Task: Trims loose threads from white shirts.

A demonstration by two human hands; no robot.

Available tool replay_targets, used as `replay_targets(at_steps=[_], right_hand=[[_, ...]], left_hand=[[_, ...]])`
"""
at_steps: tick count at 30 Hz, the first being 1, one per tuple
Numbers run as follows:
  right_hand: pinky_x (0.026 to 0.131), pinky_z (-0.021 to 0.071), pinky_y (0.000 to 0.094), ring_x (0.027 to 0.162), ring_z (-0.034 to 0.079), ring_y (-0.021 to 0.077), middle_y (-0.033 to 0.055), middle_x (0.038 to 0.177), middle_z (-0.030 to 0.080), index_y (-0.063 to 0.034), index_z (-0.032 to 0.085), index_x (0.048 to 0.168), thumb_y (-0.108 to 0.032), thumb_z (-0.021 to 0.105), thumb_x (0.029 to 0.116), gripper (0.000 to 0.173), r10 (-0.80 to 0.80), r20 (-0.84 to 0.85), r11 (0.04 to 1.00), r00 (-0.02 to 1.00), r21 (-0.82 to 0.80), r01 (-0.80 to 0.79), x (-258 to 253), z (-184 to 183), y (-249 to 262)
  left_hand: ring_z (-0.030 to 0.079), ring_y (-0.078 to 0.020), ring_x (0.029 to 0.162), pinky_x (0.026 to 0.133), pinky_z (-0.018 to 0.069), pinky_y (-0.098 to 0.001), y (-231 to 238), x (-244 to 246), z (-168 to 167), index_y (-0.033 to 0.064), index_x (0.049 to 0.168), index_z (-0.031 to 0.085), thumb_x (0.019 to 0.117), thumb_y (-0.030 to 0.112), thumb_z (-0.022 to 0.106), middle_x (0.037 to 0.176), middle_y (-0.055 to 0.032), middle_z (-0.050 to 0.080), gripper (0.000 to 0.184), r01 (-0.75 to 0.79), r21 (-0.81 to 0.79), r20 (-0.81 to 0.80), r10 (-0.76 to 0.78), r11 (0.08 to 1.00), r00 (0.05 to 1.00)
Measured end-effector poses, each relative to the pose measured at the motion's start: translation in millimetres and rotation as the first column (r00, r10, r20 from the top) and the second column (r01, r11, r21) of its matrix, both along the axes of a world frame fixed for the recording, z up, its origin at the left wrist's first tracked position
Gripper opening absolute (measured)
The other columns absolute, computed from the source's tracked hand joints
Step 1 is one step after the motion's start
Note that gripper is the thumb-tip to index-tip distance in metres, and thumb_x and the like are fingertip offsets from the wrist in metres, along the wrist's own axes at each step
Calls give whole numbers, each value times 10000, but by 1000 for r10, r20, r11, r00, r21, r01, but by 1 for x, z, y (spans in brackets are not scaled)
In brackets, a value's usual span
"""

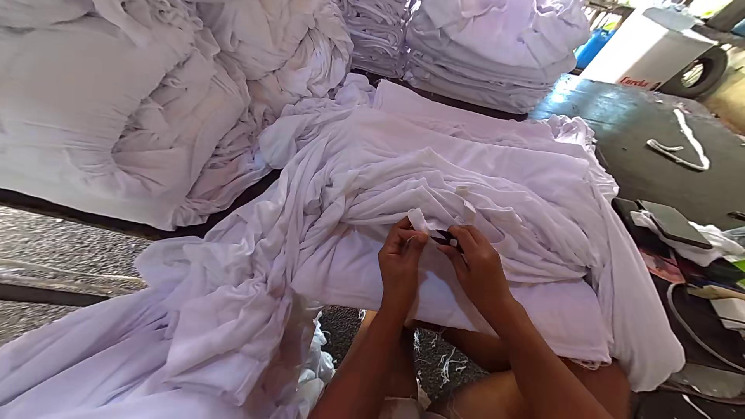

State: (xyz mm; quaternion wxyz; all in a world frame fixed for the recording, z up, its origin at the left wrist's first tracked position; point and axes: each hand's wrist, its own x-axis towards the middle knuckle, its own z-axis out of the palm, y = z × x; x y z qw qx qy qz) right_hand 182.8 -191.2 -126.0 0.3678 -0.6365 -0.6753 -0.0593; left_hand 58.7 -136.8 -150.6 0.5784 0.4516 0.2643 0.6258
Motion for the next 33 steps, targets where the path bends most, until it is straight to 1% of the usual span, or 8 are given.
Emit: replay_targets(at_steps=[6, 9, 14, 19, 21, 24, 28, 33], right_hand=[[819, 592, 406, 917, 730, 303, 188, 1015, 733, 18, 739, 1061, -179, 622, 992, 240, 25, 10, 1000, 1000, 19, -25, -8, 1, 5], [791, 576, 256, 866, 703, 145, 140, 1037, 729, 46, 728, 1105, -146, 603, 1004, 250, 80, -301, 993, 950, -53, -101, -5, 8, 6], [686, 588, 228, 698, 692, 66, -20, 823, 713, -130, 597, 1124, -373, 528, 1060, 261, 129, -990, 707, 64, 47, -706, 0, 24, -3], [679, 596, 228, 687, 692, 71, -19, 836, 709, -157, 623, 1102, -443, 600, 1006, 302, 83, -991, 657, -105, 134, -742, -2, 19, -7], [693, 597, 236, 697, 691, 76, -15, 846, 707, -152, 630, 1100, -419, 606, 1007, 283, 81, -989, 659, -126, 148, -738, -4, 20, -8], [679, 581, 209, 701, 688, 46, -32, 834, 716, -131, 613, 1113, -338, 579, 1039, 223, 164, -983, 744, 88, 65, -665, -5, 23, -11], [758, 569, 239, 866, 689, 117, 134, 1181, 713, 42, 705, 1176, -201, 627, 1003, 309, 203, -296, 968, 934, -85, -237, -6, 10, -19], [712, 588, 397, 883, 750, 267, 144, 1122, 751, -28, 754, 1064, -232, 619, 996, 254, 21, 196, 998, 980, 46, -30, -14, 0, -25]], left_hand=[[641, -61, 1076, 907, 556, -230, -7, -8, -3, -2, 833, 639, 908, 36, 675, 1201, -93, 644, 91, 62, 73, -21, -61, 995, 998], [641, -77, 1097, 928, 553, -257, -9, -11, -4, 13, 831, 624, 925, 48, 651, 1210, -91, 647, 104, 80, 62, -14, -79, 995, 997], [641, -58, 1038, 886, 564, -260, -21, -23, -8, 156, 848, 639, 1032, 358, 576, 1159, 28, 644, 280, 62, 203, -26, -58, 977, 998], [614, -25, 735, 699, 553, -200, -25, -25, 15, -82, 1220, 484, 976, 48, 582, 992, -37, 598, 294, 98, -217, -120, -126, 971, 985], [569, 3, 614, 595, 505, -166, -24, -23, 16, -45, 1045, 583, 994, 45, 589, 791, 14, 618, 104, 138, -226, -199, -185, 964, 962], [506, 44, 558, 529, 433, -118, -25, -26, 10, -1, 934, 673, 1008, 28, 552, 689, 78, 589, 144, 143, -122, -232, -168, 982, 958], [521, 64, 597, 557, 433, -103, -29, -40, 7, -2, 926, 689, 991, 21, 554, 710, 92, 612, 151, 100, 6, -271, -95, 995, 958], [523, 75, 611, 571, 437, -94, -31, -48, 8, -7, 923, 685, 989, 31, 548, 719, 94, 609, 157, 85, 60, -333, -61, 995, 941]])
